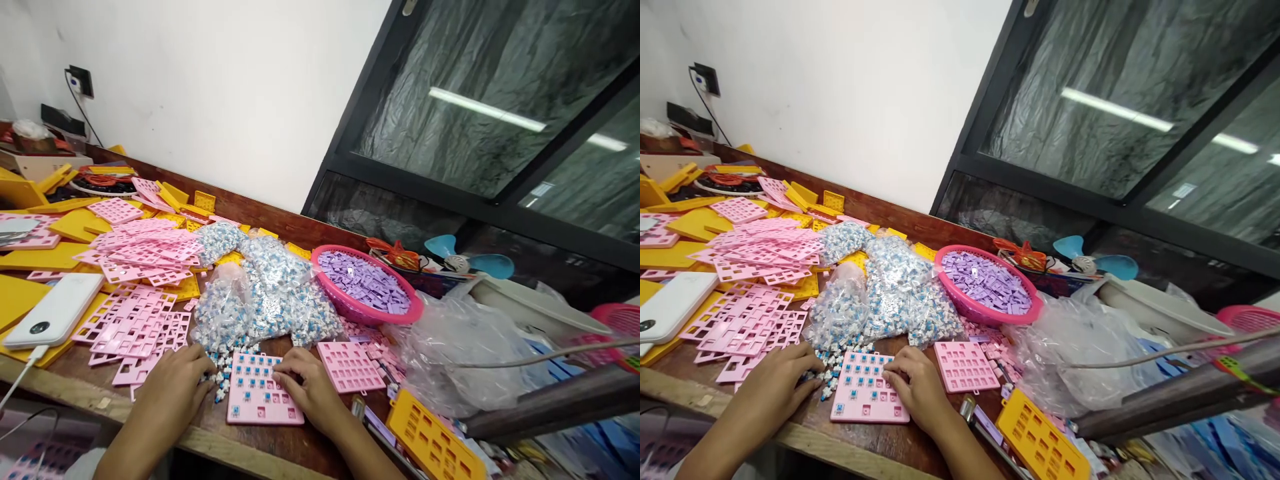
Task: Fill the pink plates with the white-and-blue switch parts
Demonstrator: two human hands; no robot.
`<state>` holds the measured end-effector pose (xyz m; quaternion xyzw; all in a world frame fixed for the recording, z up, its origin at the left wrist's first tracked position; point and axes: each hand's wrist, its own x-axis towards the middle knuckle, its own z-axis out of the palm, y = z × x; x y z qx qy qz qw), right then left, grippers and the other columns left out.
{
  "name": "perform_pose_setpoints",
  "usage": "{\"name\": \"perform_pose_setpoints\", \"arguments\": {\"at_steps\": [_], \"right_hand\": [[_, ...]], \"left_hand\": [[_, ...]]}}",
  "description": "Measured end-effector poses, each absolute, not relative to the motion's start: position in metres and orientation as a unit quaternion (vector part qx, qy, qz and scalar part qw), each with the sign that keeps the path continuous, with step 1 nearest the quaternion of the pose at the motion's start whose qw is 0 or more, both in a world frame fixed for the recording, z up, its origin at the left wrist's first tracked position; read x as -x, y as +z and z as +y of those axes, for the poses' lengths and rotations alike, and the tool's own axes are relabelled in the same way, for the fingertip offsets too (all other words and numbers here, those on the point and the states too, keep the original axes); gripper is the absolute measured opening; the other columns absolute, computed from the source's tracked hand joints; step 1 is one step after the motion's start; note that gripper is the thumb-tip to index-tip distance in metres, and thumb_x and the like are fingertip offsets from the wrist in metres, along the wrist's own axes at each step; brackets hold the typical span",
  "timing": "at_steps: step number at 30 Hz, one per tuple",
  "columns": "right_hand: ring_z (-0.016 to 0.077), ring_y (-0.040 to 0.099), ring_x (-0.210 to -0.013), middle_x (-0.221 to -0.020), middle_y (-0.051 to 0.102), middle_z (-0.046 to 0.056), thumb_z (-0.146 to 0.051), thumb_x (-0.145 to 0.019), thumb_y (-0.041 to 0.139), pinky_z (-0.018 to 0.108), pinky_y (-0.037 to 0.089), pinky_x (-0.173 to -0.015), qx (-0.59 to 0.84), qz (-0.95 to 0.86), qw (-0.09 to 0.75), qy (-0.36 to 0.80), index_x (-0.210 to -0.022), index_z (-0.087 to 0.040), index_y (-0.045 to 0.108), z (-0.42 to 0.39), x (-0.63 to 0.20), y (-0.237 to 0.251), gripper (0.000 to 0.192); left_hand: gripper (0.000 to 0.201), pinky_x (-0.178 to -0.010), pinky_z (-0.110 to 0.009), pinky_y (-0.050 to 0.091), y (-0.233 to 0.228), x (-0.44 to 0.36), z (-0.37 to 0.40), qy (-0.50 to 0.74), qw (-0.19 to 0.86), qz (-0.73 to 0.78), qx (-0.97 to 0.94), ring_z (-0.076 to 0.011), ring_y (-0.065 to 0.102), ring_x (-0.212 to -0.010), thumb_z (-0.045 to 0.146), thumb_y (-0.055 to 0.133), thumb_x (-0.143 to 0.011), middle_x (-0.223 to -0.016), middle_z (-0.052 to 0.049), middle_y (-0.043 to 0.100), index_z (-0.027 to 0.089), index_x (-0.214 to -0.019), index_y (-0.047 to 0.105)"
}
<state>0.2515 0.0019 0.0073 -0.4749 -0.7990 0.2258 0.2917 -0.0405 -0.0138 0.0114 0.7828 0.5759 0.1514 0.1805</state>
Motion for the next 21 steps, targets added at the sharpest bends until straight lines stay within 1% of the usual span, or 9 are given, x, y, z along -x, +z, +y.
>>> {"name": "perform_pose_setpoints", "arguments": {"at_steps": [4, 6, 9, 12, 14, 17, 21], "right_hand": [[0.0234, 0.064, -0.091, -0.091, 0.069, 0.007, -0.024, -0.095, 0.068, 0.035, 0.048, -0.081, 0.482, -0.817, 0.256, 0.184, -0.092, -0.022, 0.079, 0.0, -0.25, 0.009, 0.012], [0.0233, 0.064, -0.09, -0.09, 0.069, 0.007, -0.024, -0.096, 0.067, 0.035, 0.048, -0.08, 0.482, -0.819, 0.254, 0.178, -0.093, -0.022, 0.079, -0.001, -0.251, 0.008, 0.013], [0.0225, 0.064, -0.089, -0.089, 0.07, 0.007, -0.026, -0.095, 0.067, 0.035, 0.049, -0.08, 0.474, -0.814, 0.28, 0.185, -0.095, -0.022, 0.079, -0.002, -0.252, 0.008, 0.012], [0.0216, 0.065, -0.091, -0.094, 0.071, 0.007, -0.027, -0.097, 0.065, 0.034, 0.049, -0.082, 0.463, -0.812, 0.304, 0.184, -0.098, -0.02, 0.077, -0.006, -0.242, 0.019, 0.014], [0.0211, 0.065, -0.093, -0.095, 0.072, 0.006, -0.027, -0.096, 0.065, 0.032, 0.048, -0.083, 0.443, -0.837, 0.27, 0.174, -0.1, -0.021, 0.076, -0.01, -0.225, 0.031, 0.013], [0.021, 0.066, -0.094, -0.096, 0.074, 0.004, -0.027, -0.092, 0.07, 0.031, 0.046, -0.082, 0.41, -0.886, 0.171, 0.134, -0.102, -0.023, 0.076, -0.012, -0.188, 0.048, 0.012], [0.0237, 0.067, -0.094, -0.095, 0.075, 0.004, -0.038, -0.09, 0.072, 0.033, 0.046, -0.083, 0.45, -0.888, 0.074, 0.058, -0.098, -0.023, 0.075, -0.009, -0.139, 0.053, 0.017]], "left_hand": [[0.019, -0.088, -0.038, 0.043, 0.014, 0.036, -0.011, 0.153, 0.177, 0.578, -0.782, -0.0245, 0.065, -0.099, 0.018, 0.062, -0.094, -0.104, -0.003, 0.068, 0.029, -0.101, 0.076], [0.02, -0.089, -0.038, 0.044, 0.014, 0.037, -0.011, 0.165, 0.174, 0.569, -0.786, -0.0246, 0.065, -0.099, 0.018, 0.06, -0.095, -0.102, -0.003, 0.069, 0.028, -0.099, 0.077], [0.021, -0.089, -0.039, 0.046, 0.015, 0.043, -0.014, 0.197, 0.175, 0.556, -0.788, -0.0251, 0.066, -0.101, 0.018, 0.056, -0.097, -0.102, -0.004, 0.071, 0.027, -0.101, 0.075], [0.019, -0.092, -0.04, 0.049, 0.014, 0.054, -0.017, 0.261, 0.196, 0.549, -0.77, -0.0253, 0.068, -0.103, 0.025, 0.057, -0.097, -0.108, -0.005, 0.075, 0.026, -0.107, 0.073], [0.021, -0.092, -0.039, 0.051, 0.011, 0.061, -0.016, 0.31, 0.21, 0.54, -0.754, -0.0246, 0.069, -0.103, 0.032, 0.057, -0.096, -0.11, -0.004, 0.076, 0.027, -0.11, 0.072], [0.025, -0.093, -0.037, 0.054, 0.003, 0.07, -0.013, 0.376, 0.205, 0.523, -0.737, -0.0229, 0.071, -0.103, 0.038, 0.057, -0.096, -0.112, -0.003, 0.077, 0.028, -0.114, 0.072], [0.027, -0.093, -0.034, 0.057, -0.002, 0.076, -0.01, 0.436, 0.167, 0.508, -0.724, -0.0219, 0.072, -0.104, 0.04, 0.058, -0.096, -0.115, -0.003, 0.077, 0.029, -0.117, 0.07]]}}
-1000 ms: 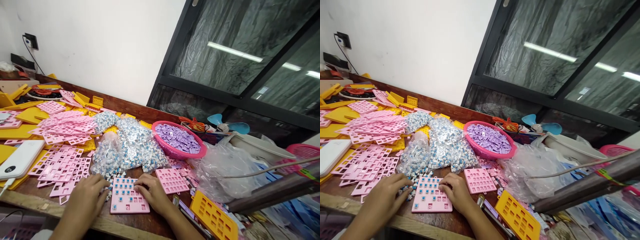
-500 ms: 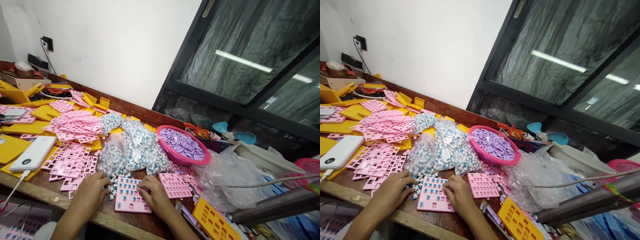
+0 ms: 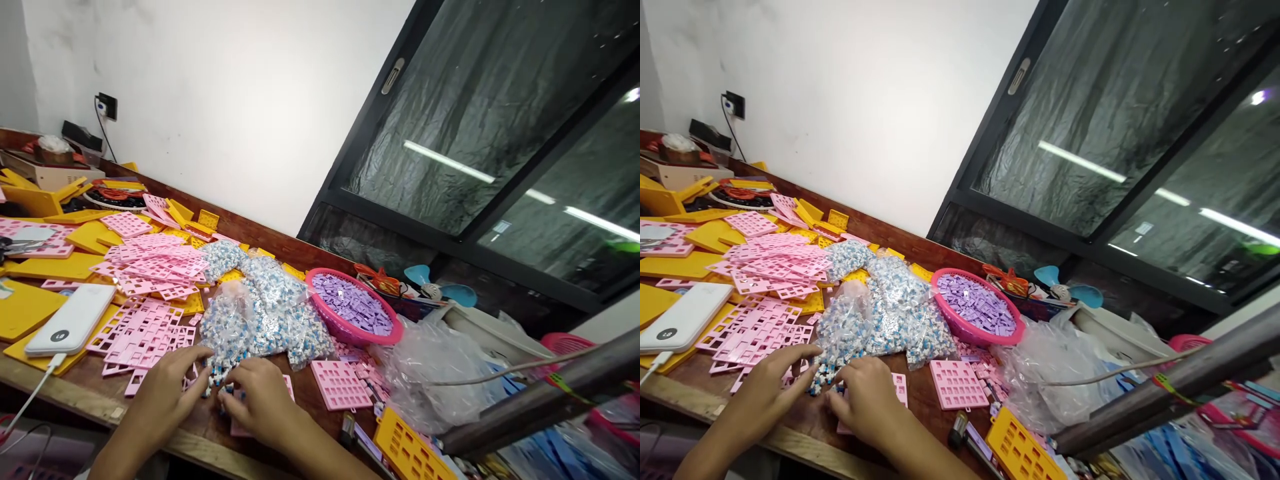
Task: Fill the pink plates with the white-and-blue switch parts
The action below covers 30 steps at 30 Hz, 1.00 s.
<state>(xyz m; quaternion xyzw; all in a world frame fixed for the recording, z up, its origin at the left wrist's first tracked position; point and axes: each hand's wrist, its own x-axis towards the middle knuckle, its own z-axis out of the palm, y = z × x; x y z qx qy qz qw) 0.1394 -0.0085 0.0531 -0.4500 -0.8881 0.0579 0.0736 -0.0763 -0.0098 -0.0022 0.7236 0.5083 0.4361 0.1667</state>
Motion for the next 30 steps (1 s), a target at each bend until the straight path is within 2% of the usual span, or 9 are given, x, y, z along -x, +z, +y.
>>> {"name": "perform_pose_setpoints", "arguments": {"at_steps": [4, 6, 13, 18, 25, 30], "right_hand": [[0.0272, 0.068, -0.096, -0.096, 0.075, 0.009, -0.033, -0.092, 0.068, 0.037, 0.046, -0.084, 0.479, -0.877, -0.018, -0.011, -0.088, -0.018, 0.076, -0.003, -0.115, 0.045, 0.017], [0.0264, 0.068, -0.096, -0.097, 0.075, 0.009, -0.027, -0.093, 0.066, 0.036, 0.047, -0.084, 0.476, -0.878, -0.034, -0.028, -0.088, -0.017, 0.075, -0.002, -0.112, 0.041, 0.013], [0.0236, 0.064, -0.097, -0.102, 0.074, 0.005, -0.025, -0.101, 0.058, 0.035, 0.046, -0.084, 0.426, -0.904, 0.006, -0.042, -0.095, -0.02, 0.071, -0.001, -0.12, 0.028, 0.015], [0.022, 0.064, -0.101, -0.106, 0.072, 0.003, -0.023, -0.097, 0.068, 0.031, 0.047, -0.085, 0.427, -0.903, 0.047, 0.017, -0.102, -0.021, 0.071, 0.003, -0.133, 0.016, 0.006], [0.0251, 0.064, -0.099, -0.1, 0.07, 0.007, -0.025, -0.093, 0.073, 0.032, 0.049, -0.082, 0.432, -0.9, 0.056, 0.025, -0.094, -0.018, 0.075, 0.007, -0.139, 0.009, 0.007], [0.023, 0.066, -0.098, -0.101, 0.074, 0.006, -0.026, -0.096, 0.071, 0.032, 0.049, -0.086, 0.418, -0.897, 0.138, 0.036, -0.096, -0.019, 0.074, 0.005, -0.158, 0.033, 0.008]], "left_hand": [[0.03, -0.093, -0.035, 0.058, 0.003, 0.083, -0.01, 0.459, 0.147, 0.501, -0.719, -0.0225, 0.072, -0.105, 0.044, 0.053, -0.099, -0.115, -0.005, 0.076, 0.028, -0.119, 0.069], [0.031, -0.093, -0.035, 0.058, 0.005, 0.087, -0.009, 0.467, 0.141, 0.499, -0.717, -0.0227, 0.072, -0.106, 0.045, 0.05, -0.101, -0.115, -0.007, 0.075, 0.027, -0.118, 0.069], [0.03, -0.092, -0.035, 0.06, 0.003, 0.085, -0.007, 0.489, 0.111, 0.493, -0.711, -0.0231, 0.073, -0.105, 0.043, 0.05, -0.102, -0.113, -0.006, 0.076, 0.027, -0.119, 0.069], [0.03, -0.09, -0.034, 0.059, 0.007, 0.071, -0.011, 0.505, 0.098, 0.481, -0.71, -0.0223, 0.073, -0.105, 0.045, 0.054, -0.101, -0.116, -0.005, 0.077, 0.028, -0.121, 0.068], [0.024, -0.092, -0.032, 0.057, 0.01, 0.061, -0.015, 0.502, 0.083, 0.461, -0.727, -0.0203, 0.073, -0.104, 0.043, 0.056, -0.101, -0.112, -0.003, 0.078, 0.028, -0.114, 0.07], [0.026, -0.088, -0.031, 0.057, 0.014, 0.057, -0.018, 0.507, 0.067, 0.449, -0.733, -0.0209, 0.073, -0.101, 0.045, 0.055, -0.102, -0.11, -0.003, 0.078, 0.027, -0.113, 0.07]]}}
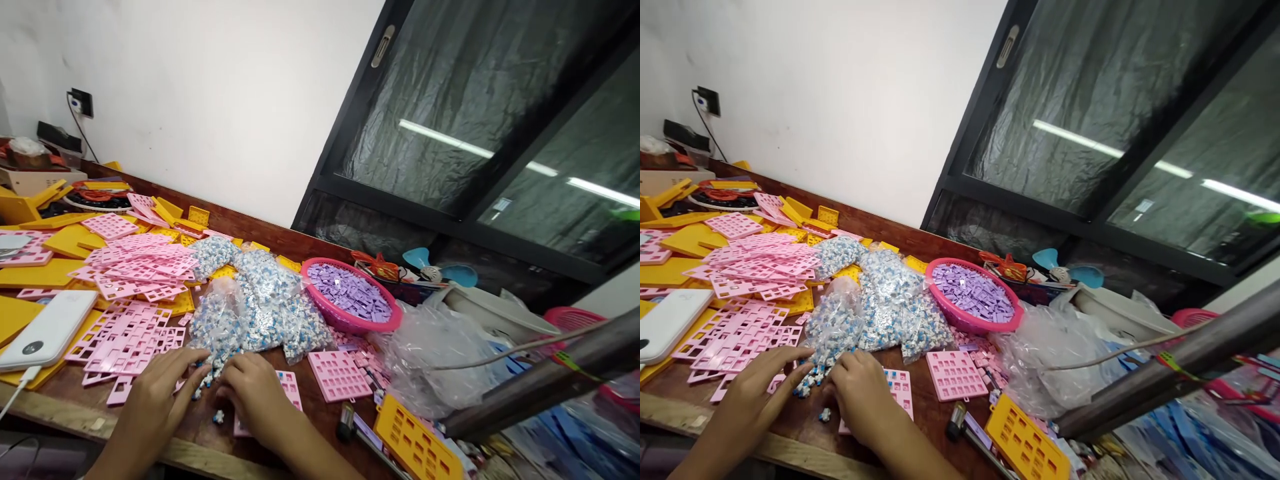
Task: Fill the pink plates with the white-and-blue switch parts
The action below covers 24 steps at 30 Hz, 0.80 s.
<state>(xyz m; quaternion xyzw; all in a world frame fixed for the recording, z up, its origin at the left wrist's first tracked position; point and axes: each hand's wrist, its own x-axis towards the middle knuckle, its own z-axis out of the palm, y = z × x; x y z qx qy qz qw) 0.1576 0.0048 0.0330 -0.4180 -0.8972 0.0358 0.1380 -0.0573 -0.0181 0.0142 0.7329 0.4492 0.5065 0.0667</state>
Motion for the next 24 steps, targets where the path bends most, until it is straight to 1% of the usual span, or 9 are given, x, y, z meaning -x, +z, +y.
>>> {"name": "perform_pose_setpoints", "arguments": {"at_steps": [3, 5, 7, 10, 13, 17, 19, 21, 24], "right_hand": [[0.0185, 0.068, -0.092, -0.097, 0.077, 0.003, -0.022, -0.097, 0.069, 0.029, 0.048, -0.085, 0.426, -0.871, 0.22, 0.113, -0.098, -0.021, 0.074, 0.006, -0.195, 0.056, 0.004], [0.0177, 0.069, -0.086, -0.091, 0.077, 0.002, -0.02, -0.094, 0.072, 0.028, 0.048, -0.081, 0.448, -0.848, 0.24, 0.149, -0.092, -0.021, 0.074, 0.008, -0.226, 0.062, 0.003], [0.018, 0.068, -0.082, -0.087, 0.075, 0.002, -0.023, -0.09, 0.076, 0.029, 0.048, -0.077, 0.466, -0.827, 0.258, 0.178, -0.09, -0.02, 0.074, 0.009, -0.253, 0.058, 0.004], [0.0186, 0.067, -0.079, -0.083, 0.073, 0.002, -0.028, -0.084, 0.081, 0.029, 0.049, -0.074, 0.486, -0.795, 0.292, 0.213, -0.082, -0.019, 0.074, 0.009, -0.278, 0.039, 0.011], [0.0189, 0.067, -0.081, -0.084, 0.074, 0.002, -0.024, -0.079, 0.085, 0.029, 0.049, -0.075, 0.493, -0.788, 0.282, 0.238, -0.081, -0.02, 0.076, 0.009, -0.286, 0.025, 0.01], [0.0188, 0.068, -0.085, -0.087, 0.075, 0.002, -0.021, -0.077, 0.087, 0.029, 0.049, -0.079, 0.486, -0.798, 0.258, 0.247, -0.083, -0.021, 0.079, 0.01, -0.287, 0.024, 0.01], [0.0189, 0.069, -0.087, -0.088, 0.075, 0.002, -0.024, -0.079, 0.085, 0.029, 0.051, -0.08, 0.47, -0.805, 0.246, 0.265, -0.084, -0.022, 0.08, 0.01, -0.288, 0.029, 0.007], [0.0188, 0.07, -0.089, -0.092, 0.076, 0.003, -0.024, -0.085, 0.08, 0.029, 0.053, -0.083, 0.455, -0.81, 0.235, 0.286, -0.089, -0.023, 0.081, 0.008, -0.29, 0.033, 0.004], [0.0187, 0.07, -0.09, -0.095, 0.077, 0.003, -0.018, -0.086, 0.075, 0.029, 0.052, -0.085, 0.463, -0.806, 0.237, 0.283, -0.095, -0.023, 0.082, 0.005, -0.292, 0.035, 0.012]], "left_hand": [[0.023, -0.083, -0.03, 0.055, 0.012, 0.043, -0.022, 0.49, 0.061, 0.417, -0.763, -0.0197, 0.072, -0.095, 0.041, 0.055, -0.103, -0.104, -0.003, 0.078, 0.027, -0.113, 0.069], [0.019, -0.077, -0.03, 0.053, 0.006, 0.025, -0.025, 0.463, 0.052, 0.381, -0.799, -0.0182, 0.071, -0.085, 0.037, 0.055, -0.103, -0.095, -0.001, 0.077, 0.027, -0.11, 0.07], [0.014, -0.071, -0.031, 0.049, -0.002, 0.001, -0.028, 0.425, 0.034, 0.348, -0.835, -0.0177, 0.067, -0.076, 0.032, 0.057, -0.102, -0.085, 0.0, 0.075, 0.026, -0.104, 0.07], [0.006, -0.068, -0.033, 0.043, -0.017, -0.034, -0.032, 0.386, -0.014, 0.335, -0.859, -0.0191, 0.063, -0.072, 0.026, 0.064, -0.097, -0.08, 0.001, 0.07, 0.026, -0.093, 0.069], [0.009, -0.067, -0.034, 0.039, -0.031, -0.055, -0.034, 0.38, -0.054, 0.352, -0.854, -0.0199, 0.061, -0.072, 0.022, 0.068, -0.093, -0.08, 0.0, 0.068, 0.025, -0.085, 0.067], [0.008, -0.072, -0.034, 0.041, -0.037, -0.057, -0.035, 0.336, -0.032, 0.36, -0.87, -0.0204, 0.061, -0.076, 0.021, 0.071, -0.092, -0.081, 0.001, 0.069, 0.025, -0.087, 0.066], [0.008, -0.074, -0.035, 0.041, -0.035, -0.054, -0.035, 0.328, -0.01, 0.362, -0.873, -0.0207, 0.062, -0.077, 0.022, 0.071, -0.092, -0.082, 0.001, 0.069, 0.025, -0.087, 0.066], [0.007, -0.075, -0.034, 0.041, -0.033, -0.053, -0.034, 0.323, 0.007, 0.364, -0.873, -0.0208, 0.063, -0.079, 0.023, 0.069, -0.093, -0.084, 0.001, 0.07, 0.026, -0.087, 0.067], [0.007, -0.074, -0.034, 0.041, -0.031, -0.054, -0.035, 0.311, 0.021, 0.372, -0.874, -0.0209, 0.063, -0.08, 0.026, 0.067, -0.095, -0.086, 0.001, 0.071, 0.026, -0.088, 0.068]]}}
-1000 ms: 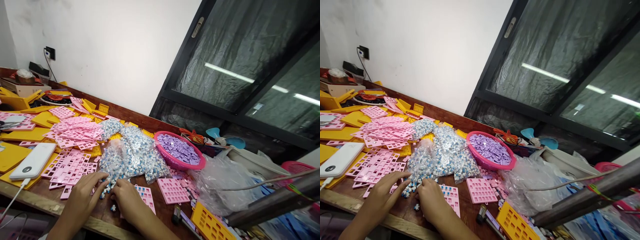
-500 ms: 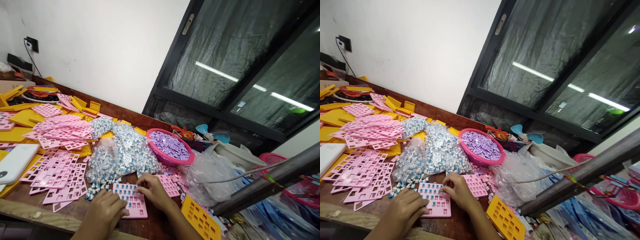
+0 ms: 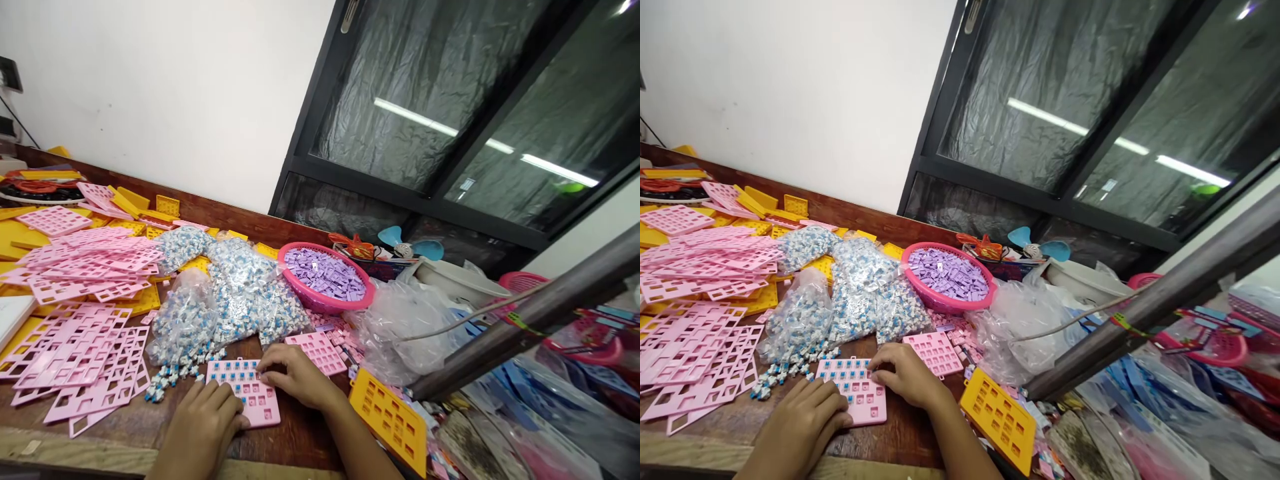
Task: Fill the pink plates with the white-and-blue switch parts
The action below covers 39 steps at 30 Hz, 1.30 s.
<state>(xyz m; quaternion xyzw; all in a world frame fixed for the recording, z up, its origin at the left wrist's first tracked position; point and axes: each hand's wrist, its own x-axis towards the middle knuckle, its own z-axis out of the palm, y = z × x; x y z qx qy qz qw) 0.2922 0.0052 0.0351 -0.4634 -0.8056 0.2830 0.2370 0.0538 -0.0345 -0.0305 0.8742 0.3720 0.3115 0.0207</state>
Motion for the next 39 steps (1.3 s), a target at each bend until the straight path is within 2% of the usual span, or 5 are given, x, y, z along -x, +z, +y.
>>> {"name": "perform_pose_setpoints", "arguments": {"at_steps": [6, 16, 27, 33, 39], "right_hand": [[0.0179, 0.071, -0.084, -0.09, 0.078, 0.001, -0.012, -0.079, 0.08, 0.028, 0.052, -0.081, 0.488, -0.781, 0.258, 0.291, -0.095, -0.022, 0.081, 0.005, -0.291, 0.027, 0.019], [0.0195, 0.068, -0.088, -0.089, 0.075, 0.004, -0.021, -0.085, 0.079, 0.03, 0.051, -0.08, 0.476, -0.81, 0.238, 0.246, -0.085, -0.022, 0.081, 0.005, -0.289, 0.03, 0.002], [0.0214, 0.067, -0.09, -0.09, 0.074, 0.004, -0.023, -0.085, 0.078, 0.033, 0.049, -0.082, 0.474, -0.802, 0.245, 0.27, -0.084, -0.023, 0.081, 0.01, -0.292, 0.025, 0.003], [0.0214, 0.067, -0.087, -0.089, 0.074, 0.005, -0.028, -0.085, 0.078, 0.034, 0.049, -0.081, 0.478, -0.804, 0.239, 0.262, -0.088, -0.021, 0.08, 0.011, -0.292, 0.029, 0.007], [0.022, 0.065, -0.091, -0.093, 0.072, 0.006, -0.029, -0.094, 0.07, 0.035, 0.047, -0.082, 0.433, -0.838, 0.274, 0.187, -0.093, -0.021, 0.075, -0.009, -0.25, 0.039, 0.009]], "left_hand": [[0.014, -0.073, -0.034, 0.04, -0.03, -0.056, -0.038, 0.321, 0.034, 0.385, -0.865, -0.0206, 0.063, -0.079, 0.024, 0.065, -0.097, -0.083, 0.002, 0.07, 0.026, -0.083, 0.066], [0.021, -0.071, -0.037, 0.037, -0.037, -0.065, -0.047, 0.357, -0.046, 0.411, -0.838, -0.0213, 0.058, -0.074, 0.021, 0.057, -0.099, -0.076, 0.0, 0.067, 0.024, -0.08, 0.064], [0.006, -0.081, -0.043, 0.043, -0.044, -0.075, -0.067, 0.337, -0.118, 0.423, -0.833, -0.0251, 0.063, -0.085, 0.022, 0.064, -0.095, -0.091, -0.004, 0.073, 0.02, -0.094, 0.069], [0.016, -0.082, -0.039, 0.046, -0.01, -0.022, -0.047, 0.353, 0.01, 0.428, -0.832, -0.0238, 0.063, -0.093, 0.022, 0.056, -0.099, -0.104, -0.005, 0.073, 0.024, -0.108, 0.069], [0.012, -0.09, -0.04, 0.044, 0.009, 0.053, -0.022, 0.218, 0.105, 0.568, -0.786, -0.025, 0.064, -0.1, 0.03, 0.063, -0.096, -0.103, -0.004, 0.071, 0.027, -0.099, 0.074]]}}
